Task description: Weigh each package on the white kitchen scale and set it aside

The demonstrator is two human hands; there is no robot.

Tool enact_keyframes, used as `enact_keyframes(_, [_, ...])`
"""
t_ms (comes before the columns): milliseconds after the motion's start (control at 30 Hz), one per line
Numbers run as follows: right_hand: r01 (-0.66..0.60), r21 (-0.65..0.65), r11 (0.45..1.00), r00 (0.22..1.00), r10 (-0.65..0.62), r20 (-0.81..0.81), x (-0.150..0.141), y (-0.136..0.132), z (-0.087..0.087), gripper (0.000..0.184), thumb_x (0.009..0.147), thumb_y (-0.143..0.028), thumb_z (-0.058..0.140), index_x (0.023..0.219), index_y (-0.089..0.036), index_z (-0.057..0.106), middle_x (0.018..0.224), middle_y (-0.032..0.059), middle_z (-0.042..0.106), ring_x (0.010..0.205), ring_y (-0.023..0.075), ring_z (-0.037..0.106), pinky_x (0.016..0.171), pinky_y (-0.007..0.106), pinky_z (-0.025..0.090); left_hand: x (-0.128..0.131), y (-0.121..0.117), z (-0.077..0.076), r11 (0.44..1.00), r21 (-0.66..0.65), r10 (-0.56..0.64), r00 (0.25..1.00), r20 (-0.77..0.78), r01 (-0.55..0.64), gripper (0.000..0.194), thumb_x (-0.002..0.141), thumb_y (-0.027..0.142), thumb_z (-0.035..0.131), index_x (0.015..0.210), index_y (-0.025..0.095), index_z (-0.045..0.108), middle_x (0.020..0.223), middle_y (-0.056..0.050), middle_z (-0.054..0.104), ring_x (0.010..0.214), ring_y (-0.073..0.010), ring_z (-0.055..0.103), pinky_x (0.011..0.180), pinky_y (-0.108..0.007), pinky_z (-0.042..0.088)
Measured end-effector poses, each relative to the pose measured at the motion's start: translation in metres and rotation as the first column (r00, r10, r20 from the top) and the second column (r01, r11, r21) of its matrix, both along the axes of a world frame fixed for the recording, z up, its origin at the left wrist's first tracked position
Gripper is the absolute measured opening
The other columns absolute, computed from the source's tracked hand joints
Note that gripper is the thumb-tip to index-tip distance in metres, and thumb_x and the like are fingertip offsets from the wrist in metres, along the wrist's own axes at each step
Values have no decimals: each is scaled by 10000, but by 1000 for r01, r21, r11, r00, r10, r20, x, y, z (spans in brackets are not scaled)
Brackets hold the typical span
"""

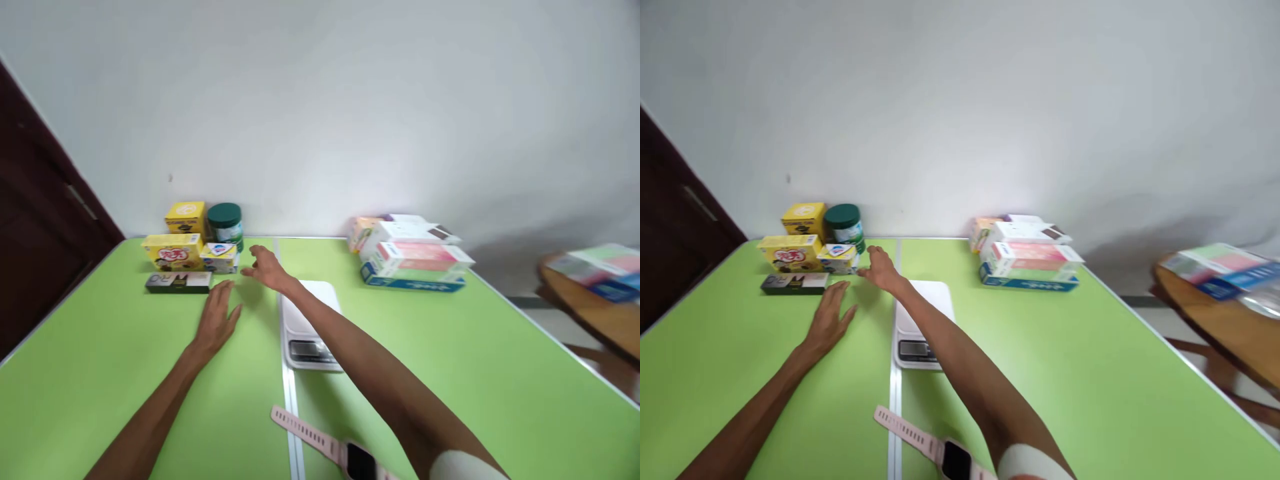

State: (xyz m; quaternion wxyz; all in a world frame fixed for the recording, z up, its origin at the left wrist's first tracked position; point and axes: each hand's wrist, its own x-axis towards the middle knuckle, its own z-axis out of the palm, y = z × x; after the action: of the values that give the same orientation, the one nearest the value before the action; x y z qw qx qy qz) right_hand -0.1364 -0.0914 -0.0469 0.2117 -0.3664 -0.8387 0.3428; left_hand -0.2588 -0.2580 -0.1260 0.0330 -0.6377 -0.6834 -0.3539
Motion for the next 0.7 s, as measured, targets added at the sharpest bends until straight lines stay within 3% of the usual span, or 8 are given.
enact_keyframes(133, [3,86,996,979,15,-202,98,-17,18,362,869,-286,752,1207,-202,656,1284,113,685,912,205,723,795,345,597,-6,2,-2,1000,27,-4,1000,-14,5,483,966,373,560,1412,190,523,1395,-190,604,1350,-371,572,1168,-630,457])
enact_keyframes(233, [260,99,961,901,-204,-383,193,-28,15,267,924,-393,652,1122,-216,677,1206,97,722,944,220,717,772,354,597,-5,-1,3,999,26,19,1000,6,-19,455,970,402,552,1370,185,552,1373,-181,619,1329,-364,589,1156,-624,470])
enact_keyframes(300, [521,77,850,774,-432,-463,256,-28,2,288,929,-452,615,1081,-216,678,1145,99,734,981,240,706,837,395,595,4,-3,13,998,25,50,998,47,-51,445,973,422,555,1349,184,565,1366,-175,623,1294,-354,614,1112,-601,513])
enact_keyframes(367, [744,16,668,579,-632,-515,310,-21,-19,320,916,-484,583,1055,-207,662,1115,116,726,988,263,694,865,441,588,24,-1,30,997,40,59,994,96,-63,449,976,443,566,1342,183,570,1357,-169,629,1234,-336,647,1040,-563,563])
enact_keyframes(467, [896,-30,442,365,-775,-515,365,-1,-54,354,905,-482,531,1095,-200,630,1139,137,700,1038,288,671,922,488,565,78,15,60,996,81,-37,987,158,25,448,981,455,584,1352,204,574,1344,-146,640,1166,-301,672,974,-506,590])
enact_keyframes(600, [969,-2,248,208,-816,-539,385,32,-79,482,948,-516,454,1251,-166,587,1290,210,624,1230,350,585,1038,551,494,172,61,88,960,47,-278,907,316,277,499,993,490,582,1422,244,522,1409,-137,614,1251,-275,643,1017,-459,557])
enact_keyframes(700, [977,69,203,205,-785,-585,376,53,-80,569,1007,-539,356,1375,-143,535,1392,242,574,1353,377,504,1166,604,361,231,109,88,925,-72,-306,843,442,373,668,989,576,561,1542,241,393,1572,-181,489,1407,-309,545,1101,-485,499])
